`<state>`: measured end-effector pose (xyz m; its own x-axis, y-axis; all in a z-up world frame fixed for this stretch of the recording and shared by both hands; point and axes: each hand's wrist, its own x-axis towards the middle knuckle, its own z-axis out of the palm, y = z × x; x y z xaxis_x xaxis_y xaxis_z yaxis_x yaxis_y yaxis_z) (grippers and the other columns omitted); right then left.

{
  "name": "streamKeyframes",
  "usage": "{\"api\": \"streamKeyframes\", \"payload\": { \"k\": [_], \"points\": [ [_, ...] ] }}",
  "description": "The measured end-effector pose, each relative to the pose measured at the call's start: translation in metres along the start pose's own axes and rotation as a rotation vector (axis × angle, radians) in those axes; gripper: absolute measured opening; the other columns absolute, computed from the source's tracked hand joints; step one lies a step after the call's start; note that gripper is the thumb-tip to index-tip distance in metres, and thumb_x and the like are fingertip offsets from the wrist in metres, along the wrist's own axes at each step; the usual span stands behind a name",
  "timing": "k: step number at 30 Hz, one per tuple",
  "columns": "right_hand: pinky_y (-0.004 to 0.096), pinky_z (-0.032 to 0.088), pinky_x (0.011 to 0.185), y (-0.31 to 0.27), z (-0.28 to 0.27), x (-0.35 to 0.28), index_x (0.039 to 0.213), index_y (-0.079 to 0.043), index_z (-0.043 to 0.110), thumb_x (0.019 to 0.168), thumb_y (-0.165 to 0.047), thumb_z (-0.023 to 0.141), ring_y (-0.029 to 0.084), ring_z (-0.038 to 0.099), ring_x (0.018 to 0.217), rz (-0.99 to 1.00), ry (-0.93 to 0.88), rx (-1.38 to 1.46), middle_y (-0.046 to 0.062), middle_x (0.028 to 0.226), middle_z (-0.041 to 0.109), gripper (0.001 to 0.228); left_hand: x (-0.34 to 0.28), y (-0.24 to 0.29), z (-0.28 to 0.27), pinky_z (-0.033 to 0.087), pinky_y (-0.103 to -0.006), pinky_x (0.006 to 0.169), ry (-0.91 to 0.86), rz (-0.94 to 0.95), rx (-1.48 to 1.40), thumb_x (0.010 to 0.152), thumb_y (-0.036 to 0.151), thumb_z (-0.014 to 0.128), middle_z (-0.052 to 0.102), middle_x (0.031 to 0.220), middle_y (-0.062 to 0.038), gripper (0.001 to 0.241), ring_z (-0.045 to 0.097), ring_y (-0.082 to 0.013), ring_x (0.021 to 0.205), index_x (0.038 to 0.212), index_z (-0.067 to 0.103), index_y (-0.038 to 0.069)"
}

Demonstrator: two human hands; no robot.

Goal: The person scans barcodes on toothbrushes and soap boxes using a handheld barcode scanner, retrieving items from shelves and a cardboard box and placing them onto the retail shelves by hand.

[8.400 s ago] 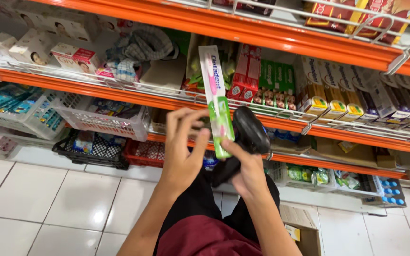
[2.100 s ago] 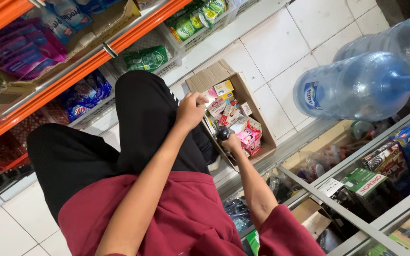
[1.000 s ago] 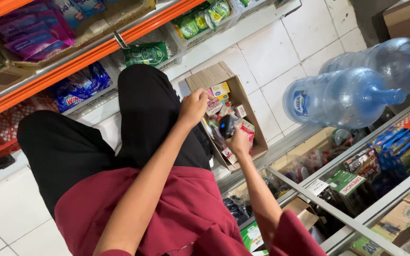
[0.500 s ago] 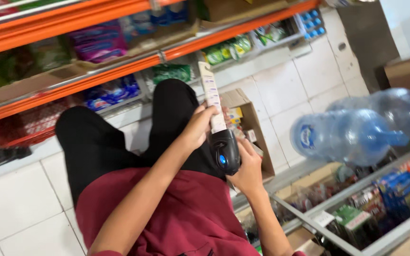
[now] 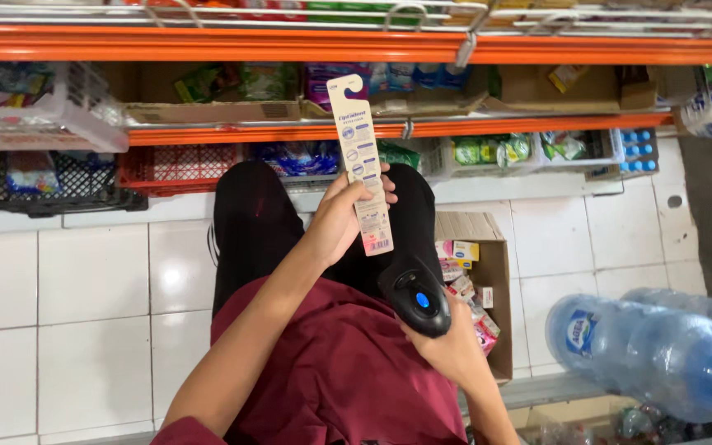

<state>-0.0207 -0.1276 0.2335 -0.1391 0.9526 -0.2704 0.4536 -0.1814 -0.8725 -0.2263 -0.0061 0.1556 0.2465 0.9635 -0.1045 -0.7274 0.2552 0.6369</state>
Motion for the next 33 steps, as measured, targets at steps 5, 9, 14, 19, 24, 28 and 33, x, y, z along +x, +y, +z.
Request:
{"api": "streamKeyframes", "payload": {
  "k": [5,9,14,19,24,28,33],
  "points": [
    [0.031,0.054,0.059,-0.005,0.008,0.0,0.093,0.002,0.071,0.072,-0.008,0.082,0.012,0.065,0.06,0.071,0.004,-0.05,0.01,0.069,0.075,0.026,0.0,0.013,-0.012,0.052,-0.0409,0.098,0.054,0.046,-0.032,0.09,0.004,0.051,0.065,0.111,-0.014,0.047,0.066,-0.0266,0.105,0.136,0.054,-0.002],
    [0.031,0.055,0.059,0.01,0.015,0.001,0.096,0.003,0.069,0.077,-0.009,0.083,0.014,0.067,0.061,0.09,0.036,0.068,0.008,0.072,0.074,0.026,-0.001,0.014,-0.009,0.05,-0.0401,0.103,0.09,0.158,0.143,0.094,0.0,0.051,0.066,0.116,-0.013,0.041,0.065,-0.0268,0.111,0.134,0.056,0.0],
    [0.032,0.053,0.058,0.018,0.007,0.025,0.116,0.003,0.07,0.08,-0.005,0.076,0.018,0.062,0.064,0.104,-0.006,0.596,0.01,0.097,0.075,0.037,-0.031,0.064,0.019,0.041,-0.0466,0.116,0.116,0.73,1.365,0.077,-0.007,0.06,0.068,0.126,-0.005,0.043,0.056,-0.0328,0.133,0.114,0.071,0.014],
    [0.039,0.058,0.068,-0.006,0.019,0.062,0.13,-0.001,0.062,0.083,-0.012,0.075,0.025,0.069,0.085,0.056,-0.193,1.251,0.013,0.108,0.069,0.05,-0.055,0.122,0.048,0.03,-0.0588,0.125,0.056,0.982,1.683,0.085,0.005,0.069,0.057,0.144,-0.005,0.027,0.036,-0.0353,0.148,0.105,0.077,0.02],
    [0.038,0.058,0.083,-0.077,0.054,0.081,0.129,-0.004,0.062,0.076,0.007,0.076,0.021,0.068,0.098,-0.003,-0.193,0.956,0.008,0.111,0.068,0.056,-0.063,0.175,0.058,0.035,-0.0534,0.126,0.099,1.034,1.721,0.089,0.006,0.07,0.05,0.151,-0.007,0.029,0.035,-0.0372,0.151,0.113,0.076,0.02],
    [0.039,0.058,0.08,-0.134,0.068,0.097,0.13,-0.004,0.062,0.077,0.008,0.076,0.021,0.067,0.1,-0.171,-0.193,0.919,0.007,0.112,0.067,0.056,-0.067,0.203,0.071,0.041,-0.0482,0.122,0.445,1.136,1.85,0.087,-0.008,0.061,0.047,0.15,-0.011,0.051,0.042,-0.0373,0.144,0.13,0.074,0.016],
    [0.037,0.059,0.086,-0.183,0.078,0.135,0.129,-0.005,0.061,0.081,0.004,0.075,0.02,0.068,0.099,-0.155,-0.248,1.054,0.007,0.109,0.068,0.051,-0.09,0.223,0.083,0.055,-0.037,0.102,0.403,0.91,1.237,0.097,-0.003,0.059,0.049,0.137,-0.011,0.033,0.059,-0.0254,0.123,0.127,0.066,0.008]
  ]
}}
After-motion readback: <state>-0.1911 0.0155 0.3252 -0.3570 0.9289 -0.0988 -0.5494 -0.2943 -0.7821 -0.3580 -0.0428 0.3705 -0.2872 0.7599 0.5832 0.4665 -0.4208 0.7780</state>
